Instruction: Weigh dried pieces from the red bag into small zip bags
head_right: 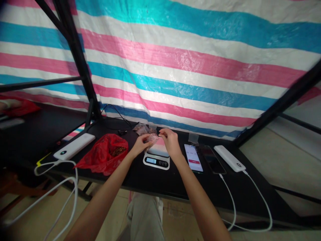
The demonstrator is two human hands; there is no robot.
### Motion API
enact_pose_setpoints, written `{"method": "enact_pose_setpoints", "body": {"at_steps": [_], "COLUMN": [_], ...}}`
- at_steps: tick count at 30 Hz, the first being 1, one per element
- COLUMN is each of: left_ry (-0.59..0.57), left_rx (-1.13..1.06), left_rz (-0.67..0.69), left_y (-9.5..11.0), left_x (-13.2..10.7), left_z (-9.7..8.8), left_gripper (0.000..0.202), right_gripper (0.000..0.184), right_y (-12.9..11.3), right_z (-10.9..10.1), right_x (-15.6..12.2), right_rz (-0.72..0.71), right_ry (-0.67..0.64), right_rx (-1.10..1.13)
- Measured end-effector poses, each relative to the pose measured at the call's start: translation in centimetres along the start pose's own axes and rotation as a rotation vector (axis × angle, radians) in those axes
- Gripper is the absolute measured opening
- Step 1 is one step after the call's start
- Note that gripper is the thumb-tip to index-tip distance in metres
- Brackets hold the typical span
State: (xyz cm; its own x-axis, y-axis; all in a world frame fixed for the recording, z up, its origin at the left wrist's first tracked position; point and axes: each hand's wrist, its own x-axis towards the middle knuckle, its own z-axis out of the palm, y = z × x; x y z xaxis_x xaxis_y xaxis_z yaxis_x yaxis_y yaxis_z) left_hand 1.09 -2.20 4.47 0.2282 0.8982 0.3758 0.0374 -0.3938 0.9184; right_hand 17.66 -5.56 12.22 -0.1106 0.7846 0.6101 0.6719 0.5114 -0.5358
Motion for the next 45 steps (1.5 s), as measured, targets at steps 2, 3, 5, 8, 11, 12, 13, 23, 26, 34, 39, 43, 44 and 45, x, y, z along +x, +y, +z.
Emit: {"method": "enact_pose_setpoints", "body": {"at_steps": [2, 3, 5, 8, 11, 12, 13, 23, 26, 34, 39, 43, 44, 45], "left_ry": [-0.017, -0.021, -0.034, -0.049, -0.037, -0.029, -0.020, 0.003, 0.162, -0.382, -0.684, -0.775, -0.777, -0.777], "left_rx": [-0.010, -0.018, -0.038, -0.025, 0.045, 0.080, 0.119, 0.616, 0.686, 0.802, 1.093, 1.117, 1.111, 1.106], "left_rz": [0.006, 0.004, 0.000, 0.012, 0.040, 0.044, 0.042, 0.123, 0.153, -0.037, -0.222, -0.362, -0.385, -0.398], "left_y": [0.2, 0.3, 0.6, 0.9, 0.9, 0.9, 0.8, 2.8, 5.3, 6.8, 5.7, 5.4, 5.4, 5.6], "left_x": [0.1, 0.1, 0.1, 0.1, 0.5, 0.8, 1.2, 1.2, 0.1, -0.9, -0.9, -0.8, -0.7, -0.7], "left_z": [0.5, 0.7, 0.9, 1.0, 1.0, 1.1, 1.2, 1.2, -4.2, -18.8, -18.0, -17.5, -17.6, -17.8], "left_gripper": [0.043, 0.042, 0.043, 0.043, 0.042, 0.042, 0.042, 0.051, 0.038, 0.074, 0.072, 0.080, 0.082, 0.082], "right_gripper": [0.013, 0.015, 0.022, 0.030, 0.030, 0.028, 0.027, 0.025, 0.022, 0.037, 0.034, 0.033, 0.034, 0.035], "right_y": [-0.6, -0.9, -1.1, -0.3, 1.9, 2.8, 3.8, 8.5, 9.2, 9.0, -0.7, -8.3, -9.5, -10.3], "right_z": [0.2, 0.2, 0.0, -1.3, -3.1, -3.6, -4.1, -3.1, -2.8, -3.5, 0.8, 7.8, 9.4, 10.9], "right_x": [-0.2, -0.4, -0.9, -1.8, -3.2, -3.8, -4.5, -7.8, -7.8, -5.4, -3.0, -2.8, -2.8, -2.9], "right_rz": [-0.008, -0.002, 0.020, 0.044, 0.052, 0.070, 0.092, 0.240, 0.250, 0.377, 0.246, 0.084, 0.053, 0.029], "right_ry": [-0.015, -0.020, -0.022, 0.033, 0.040, 0.003, -0.053, -0.319, -0.338, -0.217, -0.242, -0.407, -0.402, -0.403], "right_rx": [0.014, 0.011, 0.001, -0.080, -0.320, -0.410, -0.491, -0.572, -0.453, -0.042, 0.310, 0.517, 0.559, 0.573]}}
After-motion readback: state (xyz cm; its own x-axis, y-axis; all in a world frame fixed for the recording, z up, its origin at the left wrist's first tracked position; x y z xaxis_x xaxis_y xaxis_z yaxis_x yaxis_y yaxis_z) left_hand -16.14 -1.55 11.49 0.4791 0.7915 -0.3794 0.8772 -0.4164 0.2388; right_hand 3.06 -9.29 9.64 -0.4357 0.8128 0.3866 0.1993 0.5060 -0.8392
